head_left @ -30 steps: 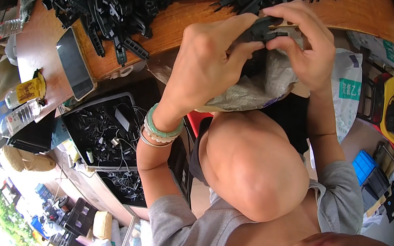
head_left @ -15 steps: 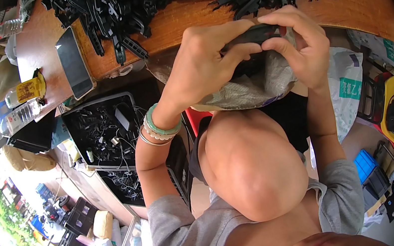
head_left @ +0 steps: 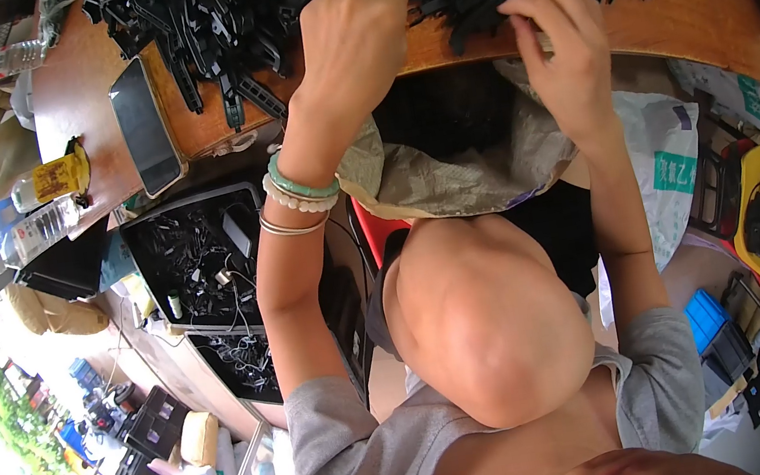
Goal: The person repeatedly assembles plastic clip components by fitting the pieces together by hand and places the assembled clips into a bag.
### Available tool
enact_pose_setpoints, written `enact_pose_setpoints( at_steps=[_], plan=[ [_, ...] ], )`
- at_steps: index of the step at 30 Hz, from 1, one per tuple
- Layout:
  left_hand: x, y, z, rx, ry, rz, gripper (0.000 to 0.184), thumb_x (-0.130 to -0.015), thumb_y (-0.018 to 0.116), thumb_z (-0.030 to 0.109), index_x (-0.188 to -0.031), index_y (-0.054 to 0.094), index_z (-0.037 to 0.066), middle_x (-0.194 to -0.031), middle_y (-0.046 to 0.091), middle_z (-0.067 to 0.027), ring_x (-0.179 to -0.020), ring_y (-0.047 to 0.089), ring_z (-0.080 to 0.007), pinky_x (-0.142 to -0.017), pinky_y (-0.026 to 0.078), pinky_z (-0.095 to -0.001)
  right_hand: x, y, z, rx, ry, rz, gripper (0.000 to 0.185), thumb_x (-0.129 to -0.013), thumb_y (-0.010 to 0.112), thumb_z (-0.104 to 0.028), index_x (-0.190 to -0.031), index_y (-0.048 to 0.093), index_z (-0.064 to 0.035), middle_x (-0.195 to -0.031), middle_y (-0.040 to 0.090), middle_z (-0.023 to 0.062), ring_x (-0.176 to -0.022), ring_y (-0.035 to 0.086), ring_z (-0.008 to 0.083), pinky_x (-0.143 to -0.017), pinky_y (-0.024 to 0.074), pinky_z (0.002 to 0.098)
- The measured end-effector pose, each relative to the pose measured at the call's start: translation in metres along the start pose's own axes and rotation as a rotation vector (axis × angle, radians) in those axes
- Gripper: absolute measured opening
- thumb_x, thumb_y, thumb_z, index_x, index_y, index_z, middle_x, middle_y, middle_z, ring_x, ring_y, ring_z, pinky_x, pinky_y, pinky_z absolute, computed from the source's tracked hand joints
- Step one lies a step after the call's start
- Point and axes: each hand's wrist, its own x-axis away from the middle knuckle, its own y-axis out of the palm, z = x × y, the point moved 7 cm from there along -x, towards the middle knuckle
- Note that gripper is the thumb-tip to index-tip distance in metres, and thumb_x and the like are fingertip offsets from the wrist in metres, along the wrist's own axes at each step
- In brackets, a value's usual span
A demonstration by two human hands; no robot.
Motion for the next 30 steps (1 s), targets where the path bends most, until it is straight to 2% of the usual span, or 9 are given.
enact_pose_setpoints(
  at_steps=[6,7,12,14,16,17,18,22,30],
  plan=[
    [-0.001,0.016,-0.004,-0.075,0.09,-0.031,0.016,-0.074,0.069,0.006,-0.089,0.066,0.005,-0.086,0.057,-0.005,-0.081,0.06,-0.02,-0.06,0.051,-0.032,-0.006,-0.009,0.038,0.032,0.071,0.084,0.017,-0.075,0.07,-0.002,-0.09,0.067,-0.0078,-0.087,0.058,0.0033,-0.084,0.056,0.0251,-0.073,0.042,0.0347],
    [-0.002,0.012,-0.006,-0.044,0.076,0.007,0.015,-0.073,0.069,0.004,-0.088,0.066,0.004,-0.084,0.057,-0.0053,-0.079,0.06,-0.0208,-0.06,0.051,-0.0311,-0.009,-0.004,0.039,0.099,0.018,0.02,0.023,-0.079,0.068,-0.001,-0.101,0.065,-0.0061,-0.089,0.06,0.0039,-0.078,0.058,0.0192,-0.067,0.0445,0.0307],
    [-0.003,-0.025,0.002,0.079,0.02,0.216,0.007,-0.077,0.067,-0.001,-0.083,0.067,0.002,-0.087,0.063,-0.0061,-0.078,0.062,-0.0197,-0.062,0.052,-0.0277,-0.023,-0.004,0.039,0.034,-0.028,-0.049,0.015,-0.077,0.07,0.001,-0.091,0.067,-0.0044,-0.092,0.062,0.0026,-0.084,0.057,0.0195,-0.066,0.0452,0.0285],
    [0.016,-0.017,-0.021,0.938,-0.572,0.203,0.014,-0.084,0.067,0.008,-0.091,0.064,-0.005,-0.091,0.068,-0.0117,-0.077,0.066,-0.0185,-0.068,0.052,-0.0271,-0.02,-0.007,0.036,-0.022,-0.063,-0.005,0.014,-0.078,0.07,0.002,-0.09,0.067,-0.0036,-0.092,0.062,0.0017,-0.082,0.057,0.016,-0.062,0.0446,0.0256],
    [0.026,-0.009,-0.019,1.084,-0.706,0.069,0.019,-0.089,0.061,0.006,-0.101,0.062,-0.009,-0.095,0.067,-0.0141,-0.081,0.065,-0.0155,-0.069,0.052,-0.0251,-0.002,-0.016,0.054,-0.562,0.327,0.114,0.012,-0.08,0.069,0.004,-0.09,0.067,-0.0019,-0.093,0.063,0.0005,-0.073,0.055,0.0079,-0.056,0.0409,0.0197],
    [0.029,-0.001,-0.012,1.304,-0.791,0.011,0.025,-0.09,0.058,0.006,-0.109,0.058,-0.01,-0.098,0.066,-0.0171,-0.079,0.064,-0.0164,-0.071,0.052,-0.0258,0.009,-0.018,0.055,-0.548,0.467,0.076,0.025,-0.08,0.068,0.005,-0.104,0.063,0.0005,-0.093,0.062,0.0022,-0.067,0.053,0.0042,-0.055,0.0395,0.0169],
    [0.031,0.006,-0.003,1.524,-0.871,-0.052,0.031,-0.092,0.056,0.005,-0.118,0.054,-0.011,-0.101,0.065,-0.02,-0.077,0.063,-0.0174,-0.074,0.051,-0.0265,0.01,-0.021,0.046,-0.547,0.469,0.076,0.025,-0.08,0.068,0.005,-0.104,0.063,0.0005,-0.093,0.062,0.0022,-0.067,0.053,0.0042,-0.055,0.0395,0.0169],
    [0.03,0.009,0.022,1.388,-0.79,-0.275,0.036,-0.096,0.048,0.01,-0.123,0.05,-0.014,-0.103,0.064,-0.0216,-0.081,0.065,-0.0212,-0.073,0.052,-0.0283,0.008,-0.016,0.011,-0.966,0.62,-0.005,0.039,-0.085,0.064,0.0,-0.123,0.051,0.0015,-0.097,0.063,0.0103,-0.067,0.059,0.0085,-0.055,0.0482,0.0189],
    [0.036,0.014,0.023,1.626,-0.812,-0.121,0.028,-0.092,0.048,-0.001,-0.118,0.052,-0.011,-0.101,0.065,-0.0174,-0.09,0.066,-0.0215,-0.079,0.055,-0.0296,0.017,-0.009,-0.005,-1.329,0.7,-0.055,0.023,-0.087,0.057,0.005,-0.11,0.057,0.008,-0.091,0.066,0.017,-0.076,0.067,0.0221,-0.068,0.0577,0.028]
  ],
)
